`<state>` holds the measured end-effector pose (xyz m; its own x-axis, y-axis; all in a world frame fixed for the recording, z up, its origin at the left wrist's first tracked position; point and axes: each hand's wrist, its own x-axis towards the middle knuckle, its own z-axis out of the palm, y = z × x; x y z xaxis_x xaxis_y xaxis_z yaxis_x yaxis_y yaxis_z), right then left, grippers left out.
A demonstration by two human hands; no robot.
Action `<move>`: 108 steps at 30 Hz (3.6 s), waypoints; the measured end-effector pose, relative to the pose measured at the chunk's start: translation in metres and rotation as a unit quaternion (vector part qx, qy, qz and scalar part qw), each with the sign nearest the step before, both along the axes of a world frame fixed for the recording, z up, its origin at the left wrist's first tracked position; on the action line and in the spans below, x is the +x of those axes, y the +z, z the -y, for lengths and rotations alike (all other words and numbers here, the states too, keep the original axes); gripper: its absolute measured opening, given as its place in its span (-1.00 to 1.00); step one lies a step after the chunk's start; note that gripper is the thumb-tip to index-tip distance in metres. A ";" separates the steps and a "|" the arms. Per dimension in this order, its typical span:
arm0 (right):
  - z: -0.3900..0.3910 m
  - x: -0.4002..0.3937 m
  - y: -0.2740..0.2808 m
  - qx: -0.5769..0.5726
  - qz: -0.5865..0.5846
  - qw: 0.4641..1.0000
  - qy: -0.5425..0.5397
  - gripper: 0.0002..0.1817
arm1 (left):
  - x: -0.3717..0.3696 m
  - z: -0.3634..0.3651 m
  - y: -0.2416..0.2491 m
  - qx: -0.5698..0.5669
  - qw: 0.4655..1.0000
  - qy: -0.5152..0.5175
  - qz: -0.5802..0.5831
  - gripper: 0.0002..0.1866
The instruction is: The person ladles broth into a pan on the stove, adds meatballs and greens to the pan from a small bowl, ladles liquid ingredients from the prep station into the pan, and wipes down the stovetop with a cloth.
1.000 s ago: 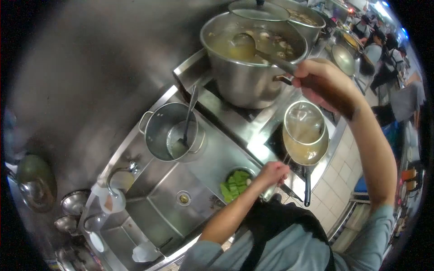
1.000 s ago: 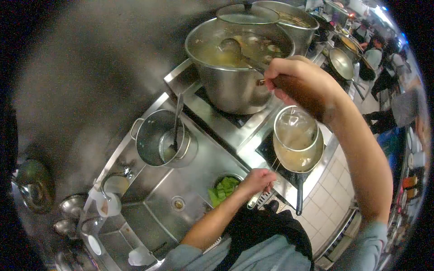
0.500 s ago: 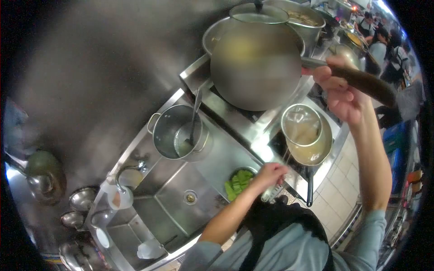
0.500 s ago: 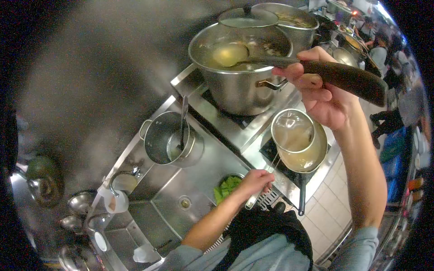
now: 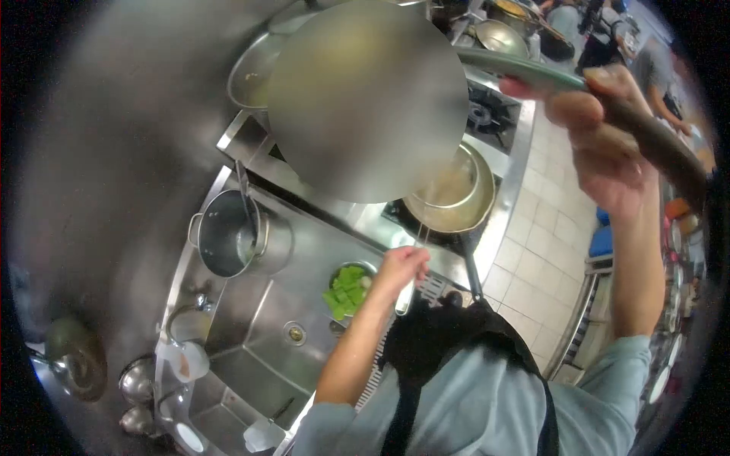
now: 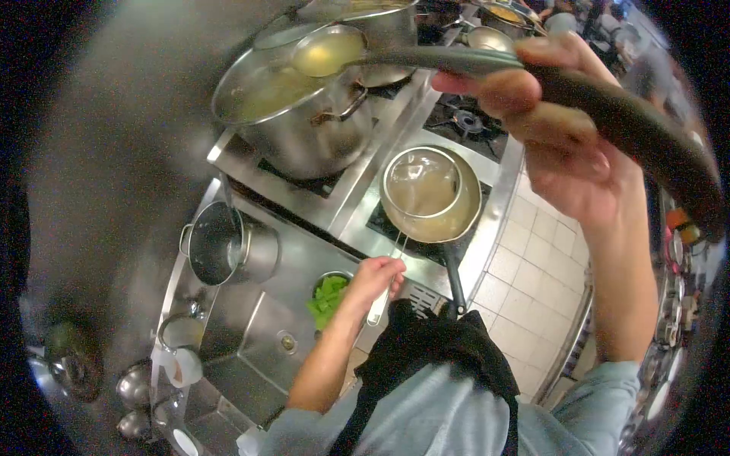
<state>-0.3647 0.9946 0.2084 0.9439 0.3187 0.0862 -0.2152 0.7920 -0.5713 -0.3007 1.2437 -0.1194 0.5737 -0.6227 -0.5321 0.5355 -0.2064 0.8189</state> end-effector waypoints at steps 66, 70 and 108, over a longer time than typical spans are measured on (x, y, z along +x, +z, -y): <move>-0.117 0.176 -0.055 -0.245 -0.129 0.953 -0.125 -0.72 | 0.051 -0.044 0.001 -0.040 0.996 -0.080 0.027 -0.74; -0.111 0.168 -0.042 -0.090 -0.146 0.978 -0.116 -0.58 | 0.048 -0.043 -0.002 -0.046 0.996 -0.072 0.031 -0.74; 0.073 -0.159 -0.198 -0.555 -0.202 0.794 -0.147 -0.35 | -0.073 0.091 -0.011 -0.007 0.993 0.107 -0.043 -0.83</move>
<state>-0.5238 0.9218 0.0106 0.8712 -0.2512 -0.4218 -0.4569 -0.1005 -0.8838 -0.3736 1.1522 -0.1304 0.6461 -0.4989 -0.5777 0.6344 -0.0698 0.7699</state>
